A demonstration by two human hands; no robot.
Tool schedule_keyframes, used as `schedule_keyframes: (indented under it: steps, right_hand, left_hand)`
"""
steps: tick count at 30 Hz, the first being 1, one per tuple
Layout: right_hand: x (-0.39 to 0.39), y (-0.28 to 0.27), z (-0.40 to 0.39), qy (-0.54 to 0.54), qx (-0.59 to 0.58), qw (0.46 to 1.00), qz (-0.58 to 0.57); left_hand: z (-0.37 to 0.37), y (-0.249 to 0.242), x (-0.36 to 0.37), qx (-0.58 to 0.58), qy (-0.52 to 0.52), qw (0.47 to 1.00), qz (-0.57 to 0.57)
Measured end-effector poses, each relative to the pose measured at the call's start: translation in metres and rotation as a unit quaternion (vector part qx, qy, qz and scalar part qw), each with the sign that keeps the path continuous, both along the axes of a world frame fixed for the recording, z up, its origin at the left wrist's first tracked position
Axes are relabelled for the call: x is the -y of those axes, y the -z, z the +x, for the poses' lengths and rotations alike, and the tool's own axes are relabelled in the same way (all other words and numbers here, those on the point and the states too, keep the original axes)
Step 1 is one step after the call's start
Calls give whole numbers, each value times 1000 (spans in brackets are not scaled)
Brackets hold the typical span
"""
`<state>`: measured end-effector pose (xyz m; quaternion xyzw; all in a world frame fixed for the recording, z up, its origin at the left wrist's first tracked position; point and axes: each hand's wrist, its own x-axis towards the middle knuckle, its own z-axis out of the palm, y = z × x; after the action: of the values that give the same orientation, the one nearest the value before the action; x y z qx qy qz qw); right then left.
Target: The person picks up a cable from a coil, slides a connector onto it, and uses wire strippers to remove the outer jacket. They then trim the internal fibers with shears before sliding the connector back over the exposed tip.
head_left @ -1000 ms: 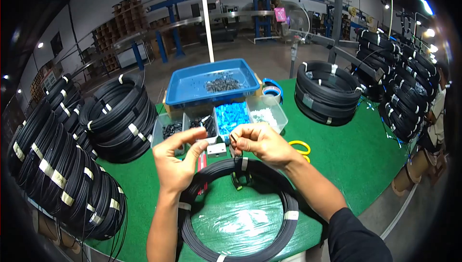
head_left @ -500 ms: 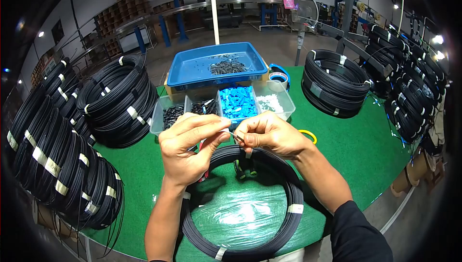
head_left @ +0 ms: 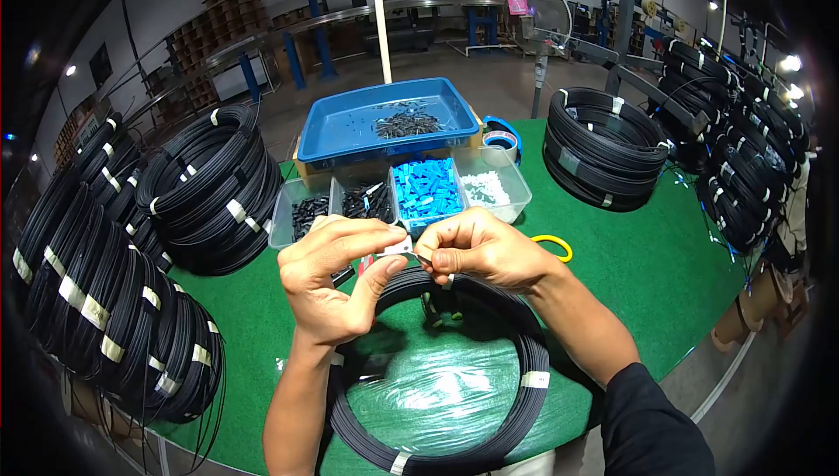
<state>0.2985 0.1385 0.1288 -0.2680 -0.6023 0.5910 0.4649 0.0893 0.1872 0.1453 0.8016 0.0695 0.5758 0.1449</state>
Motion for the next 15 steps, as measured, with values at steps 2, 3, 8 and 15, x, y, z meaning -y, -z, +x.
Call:
schedule_keyframes:
  steps: [2, 3, 8, 15]
  right_hand:
    - [-1, 2, 0, -3, 10, 1000, 2]
    - [-2, 2, 0, -3, 10, 1000, 2]
    - [-2, 3, 0, -14, 7, 1000, 2]
    - [-2, 3, 1, -17, 5, 1000, 5]
  left_hand:
    - [-1, 2, -3, 2, 8, 1000, 2]
    - [-1, 3, -3, 4, 17, 1000, 3]
    - [0, 4, -3, -3, 26, 1000, -16]
    - [3, 12, -1, 20, 81, 986, -146]
